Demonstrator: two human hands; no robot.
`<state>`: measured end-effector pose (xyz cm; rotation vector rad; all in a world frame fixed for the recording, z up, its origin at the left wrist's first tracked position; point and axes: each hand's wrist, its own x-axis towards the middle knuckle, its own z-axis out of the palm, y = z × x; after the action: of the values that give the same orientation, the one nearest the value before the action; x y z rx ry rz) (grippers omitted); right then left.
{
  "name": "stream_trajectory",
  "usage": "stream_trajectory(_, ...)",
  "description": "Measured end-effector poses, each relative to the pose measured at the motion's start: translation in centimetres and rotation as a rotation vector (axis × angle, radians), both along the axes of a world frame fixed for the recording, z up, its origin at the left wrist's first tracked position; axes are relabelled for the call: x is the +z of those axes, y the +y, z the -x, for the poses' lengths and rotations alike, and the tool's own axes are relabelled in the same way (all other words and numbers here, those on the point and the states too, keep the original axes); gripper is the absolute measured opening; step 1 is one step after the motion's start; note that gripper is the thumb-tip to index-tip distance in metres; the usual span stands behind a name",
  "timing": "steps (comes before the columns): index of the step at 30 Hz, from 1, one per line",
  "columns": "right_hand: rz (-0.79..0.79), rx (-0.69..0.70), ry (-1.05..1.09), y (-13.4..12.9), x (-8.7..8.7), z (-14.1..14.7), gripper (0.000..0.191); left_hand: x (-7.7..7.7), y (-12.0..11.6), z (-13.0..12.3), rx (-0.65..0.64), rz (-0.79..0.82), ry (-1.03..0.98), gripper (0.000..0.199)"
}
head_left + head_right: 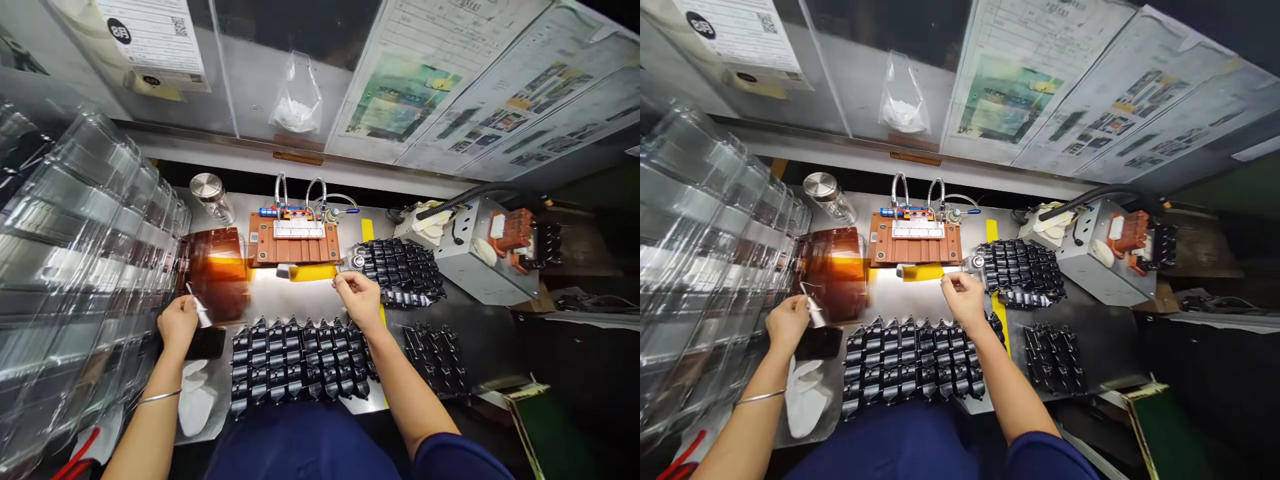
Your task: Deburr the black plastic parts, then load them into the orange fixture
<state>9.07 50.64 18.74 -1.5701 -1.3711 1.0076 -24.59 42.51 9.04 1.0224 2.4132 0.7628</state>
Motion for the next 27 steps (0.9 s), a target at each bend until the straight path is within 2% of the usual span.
stream_trajectory(3, -0.108, 0.257, -0.143, 0.2, 0.6, -1.2, 0.012, 1.6, 2.4, -2.5, -0.096, -0.041, 0.226, 0.037)
stream_trajectory(5, -0.171, 0.412, -0.22, 0.3, 0.4, -1.9, 0.015, 2.7, 5.7, -6.2, -0.325, -0.108, 0.33, 0.035)
stream_trajectory(8, -0.258, 0.487, -0.303, 0.1, -0.1, -2.8, 0.018, 3.3, 13.0, -14.7, -0.739, -0.122, 0.273, 0.024)
stream_trajectory(10, -0.294, 0.501, -0.345, -0.3, -0.2, -3.5, 0.017, 2.9, 18.8, -21.1, -0.924, -0.097, 0.263, 0.019)
stream_trajectory(13, -0.308, 0.529, -0.4, -1.1, -0.1, -4.9, 0.016, 1.9, 26.8, -29.3, -1.039, -0.026, 0.288, 0.031)
stream_trajectory(15, -0.291, 0.524, -0.405, -1.6, -0.1, -6.1, 0.015, 1.3, 30.6, -32.6, -1.073, 0.022, 0.309, 0.036)
stream_trajectory(17, -0.27, 0.504, -0.377, -1.9, -0.5, -7.3, 0.015, 0.5, 32.8, -34.2, -1.111, 0.06, 0.329, 0.037)
stream_trajectory(19, -0.248, 0.48, -0.349, -1.8, -1.1, -8.1, 0.015, -0.3, 33.7, -34.4, -1.162, 0.084, 0.342, 0.037)
stream_trajectory(23, -0.238, 0.509, -0.388, -0.9, -2.2, -8.3, 0.015, -1.2, 33.7, -33.0, -1.261, 0.107, 0.332, 0.037)
stream_trajectory(27, -0.265, 0.641, -0.459, 0.6, -2.3, -6.8, 0.016, -0.9, 33.2, -32.0, -1.344, 0.112, 0.238, 0.037)
